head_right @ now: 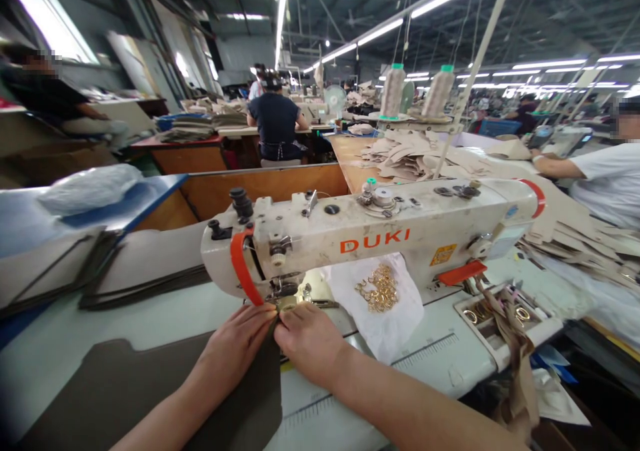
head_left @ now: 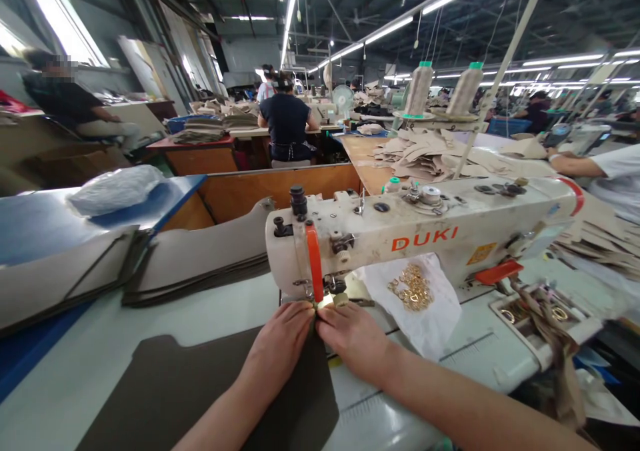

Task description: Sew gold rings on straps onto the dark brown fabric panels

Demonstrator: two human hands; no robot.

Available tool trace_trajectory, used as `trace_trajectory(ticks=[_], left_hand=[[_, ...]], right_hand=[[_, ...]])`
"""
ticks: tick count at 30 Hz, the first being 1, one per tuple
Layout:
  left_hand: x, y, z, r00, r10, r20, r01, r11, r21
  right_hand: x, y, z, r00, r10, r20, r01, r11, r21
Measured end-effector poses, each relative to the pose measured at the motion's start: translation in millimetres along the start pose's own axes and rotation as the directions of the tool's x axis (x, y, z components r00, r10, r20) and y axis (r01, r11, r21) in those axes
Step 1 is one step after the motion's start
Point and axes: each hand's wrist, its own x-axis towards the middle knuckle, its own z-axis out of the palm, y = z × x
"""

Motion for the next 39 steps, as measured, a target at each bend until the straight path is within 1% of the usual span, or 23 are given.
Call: trace_trajectory(ticks=[6, 13, 22, 29, 32, 34, 37, 39], left_hand=[[-0.3, -5.7, 3.9, 0.999, -0.008, -0.052, 0.009, 1.000, 0.024], [3.4, -6.9, 2.7, 0.997, -0.011, -0.071, 0.011, 1.000, 0.004], [3.7, -8.5, 2.5, 0.998, -0.037, -0.058, 0.035, 0.999, -0.042], [2.5, -8.9, 3.3, 0.997, -0.070, -0.018, 0.069, 0.997, -0.040], [2.0, -6.0, -0.6, 0.999, -0.052, -0.003, 0.052, 0.998, -0.023], [-0.3, -3.3, -4.1, 0.999, -0.053, 0.013, 0.053, 0.999, -0.005], [-6.4, 0.3, -8.4, 0.994, -0.075, 0.080, 0.070, 0.995, 0.065], [-10.4, 1.5, -9.7, 0.988, -0.074, 0.136, 0.058, 0.992, 0.113]], right_hand=[[1.7, 3.0, 1.3, 1.000, 0.000, -0.007, 0.000, 1.000, -0.015], [4.7, 3.9, -1.5, 1.000, 0.007, 0.007, -0.007, 1.000, -0.020], [3.3, 4.9, 4.5, 1.000, 0.012, 0.003, -0.012, 1.000, -0.015], [4.2, 3.2, 3.8, 0.999, 0.023, 0.044, -0.023, 1.000, -0.012], [2.0, 2.2, 4.1, 0.999, 0.034, 0.033, -0.033, 0.999, -0.006], [-1.3, 1.4, 4.0, 0.999, 0.044, 0.004, -0.044, 0.999, 0.014], [-6.7, -0.2, 2.7, 0.999, 0.018, -0.044, -0.015, 0.998, 0.067], [-8.7, -1.3, 1.2, 0.999, -0.024, -0.039, 0.027, 0.995, 0.094]])
